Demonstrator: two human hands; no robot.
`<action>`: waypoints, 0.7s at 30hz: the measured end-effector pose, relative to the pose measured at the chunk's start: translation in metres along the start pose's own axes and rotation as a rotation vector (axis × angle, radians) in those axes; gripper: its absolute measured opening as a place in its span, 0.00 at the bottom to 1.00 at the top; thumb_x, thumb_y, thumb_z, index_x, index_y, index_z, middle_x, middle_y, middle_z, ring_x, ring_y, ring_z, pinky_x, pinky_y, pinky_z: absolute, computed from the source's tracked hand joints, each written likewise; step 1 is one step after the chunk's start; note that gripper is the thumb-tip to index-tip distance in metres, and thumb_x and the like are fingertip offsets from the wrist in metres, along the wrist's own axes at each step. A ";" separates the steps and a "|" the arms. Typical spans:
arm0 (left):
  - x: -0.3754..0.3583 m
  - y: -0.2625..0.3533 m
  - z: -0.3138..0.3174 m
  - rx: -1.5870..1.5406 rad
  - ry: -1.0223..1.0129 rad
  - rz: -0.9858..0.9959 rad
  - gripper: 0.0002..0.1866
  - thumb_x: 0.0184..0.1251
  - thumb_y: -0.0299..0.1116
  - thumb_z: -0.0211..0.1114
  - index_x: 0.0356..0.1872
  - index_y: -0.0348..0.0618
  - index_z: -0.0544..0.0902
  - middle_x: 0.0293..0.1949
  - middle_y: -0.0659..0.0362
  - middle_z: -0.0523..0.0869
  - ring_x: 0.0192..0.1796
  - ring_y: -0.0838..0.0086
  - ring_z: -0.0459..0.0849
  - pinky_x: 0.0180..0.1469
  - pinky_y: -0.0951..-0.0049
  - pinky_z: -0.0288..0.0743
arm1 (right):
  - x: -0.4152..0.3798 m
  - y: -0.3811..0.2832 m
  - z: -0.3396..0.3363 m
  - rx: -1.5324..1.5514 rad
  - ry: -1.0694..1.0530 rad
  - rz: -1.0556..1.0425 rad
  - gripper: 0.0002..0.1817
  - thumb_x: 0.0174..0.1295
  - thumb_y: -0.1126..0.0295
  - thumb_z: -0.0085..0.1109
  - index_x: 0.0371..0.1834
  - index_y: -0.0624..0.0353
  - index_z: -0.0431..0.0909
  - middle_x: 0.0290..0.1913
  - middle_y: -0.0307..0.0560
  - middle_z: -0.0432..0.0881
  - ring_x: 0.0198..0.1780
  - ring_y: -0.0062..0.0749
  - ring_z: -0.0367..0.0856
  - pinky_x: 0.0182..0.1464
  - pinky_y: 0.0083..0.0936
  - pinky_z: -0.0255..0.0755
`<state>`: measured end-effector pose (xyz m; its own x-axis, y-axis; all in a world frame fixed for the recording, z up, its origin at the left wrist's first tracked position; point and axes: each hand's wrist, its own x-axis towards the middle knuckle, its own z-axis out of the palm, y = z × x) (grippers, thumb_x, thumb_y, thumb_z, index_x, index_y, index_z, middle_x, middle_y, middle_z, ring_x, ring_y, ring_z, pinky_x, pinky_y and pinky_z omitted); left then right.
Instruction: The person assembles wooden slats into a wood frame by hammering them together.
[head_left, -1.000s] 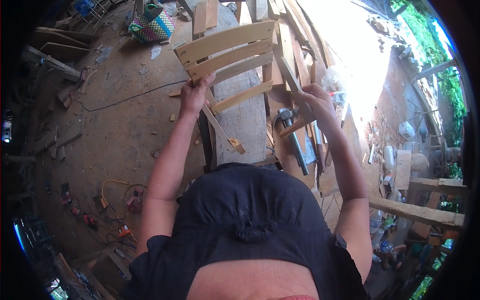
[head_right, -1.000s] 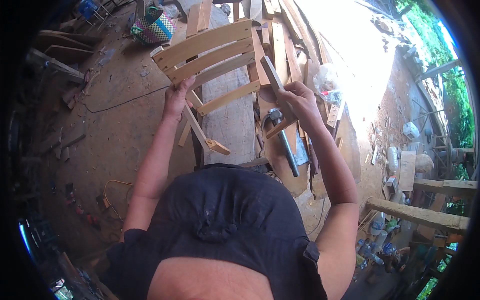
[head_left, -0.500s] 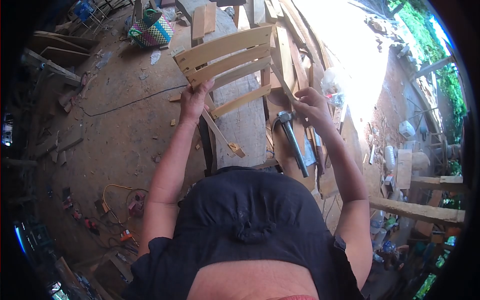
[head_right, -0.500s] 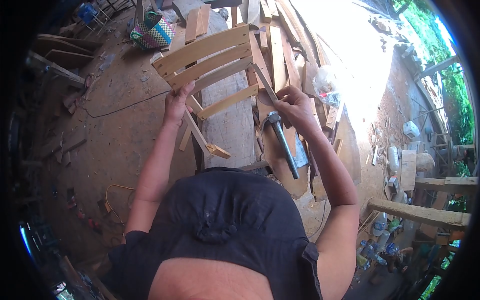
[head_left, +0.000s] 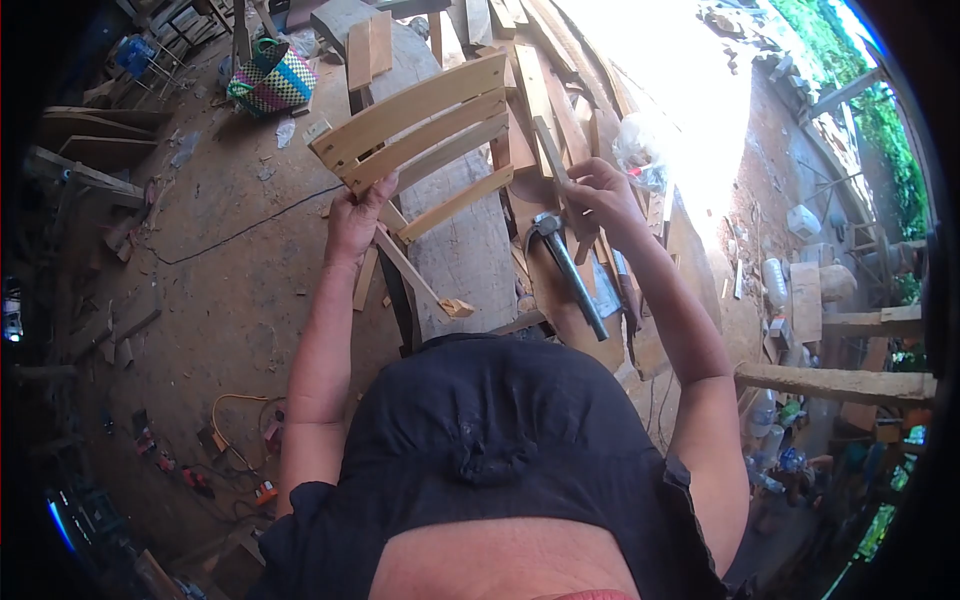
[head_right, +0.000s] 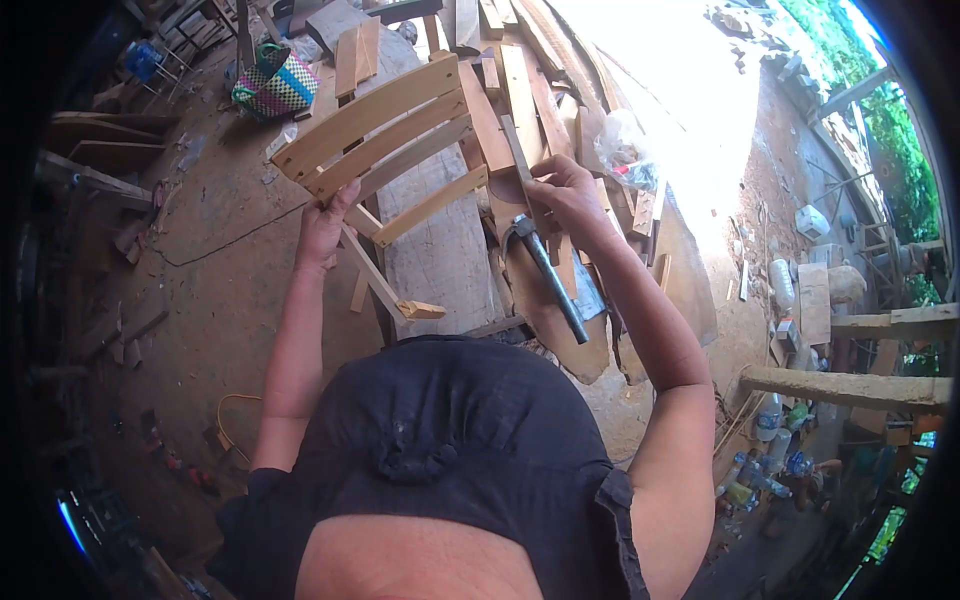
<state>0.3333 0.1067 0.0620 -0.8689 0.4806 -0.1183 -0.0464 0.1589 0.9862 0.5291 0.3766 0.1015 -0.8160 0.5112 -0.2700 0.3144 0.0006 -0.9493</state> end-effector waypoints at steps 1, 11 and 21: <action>-0.002 -0.001 0.000 0.003 -0.005 0.003 0.26 0.55 0.53 0.70 0.43 0.40 0.83 0.38 0.62 0.85 0.39 0.82 0.81 0.29 0.83 0.74 | 0.000 0.000 0.001 0.004 0.005 -0.001 0.11 0.59 0.70 0.61 0.42 0.60 0.74 0.29 0.41 0.78 0.28 0.19 0.77 0.23 0.17 0.68; -0.008 -0.018 -0.002 0.010 -0.066 0.225 0.33 0.54 0.54 0.70 0.52 0.39 0.77 0.39 0.59 0.85 0.41 0.76 0.82 0.48 0.75 0.74 | 0.002 0.001 0.006 0.085 0.002 -0.039 0.13 0.58 0.71 0.60 0.44 0.61 0.71 0.27 0.41 0.77 0.25 0.21 0.77 0.19 0.16 0.66; -0.049 0.169 -0.076 0.737 0.176 0.810 0.33 0.49 0.54 0.68 0.48 0.35 0.78 0.39 0.45 0.83 0.42 0.54 0.83 0.47 0.63 0.75 | 0.004 0.001 0.032 -0.087 -0.089 -0.154 0.11 0.61 0.71 0.55 0.46 0.61 0.73 0.29 0.41 0.78 0.26 0.19 0.74 0.24 0.15 0.67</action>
<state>0.3309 0.0449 0.2433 -0.5700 0.5546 0.6062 0.8210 0.3552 0.4469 0.5102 0.3509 0.0940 -0.8962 0.4212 -0.1397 0.2204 0.1494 -0.9639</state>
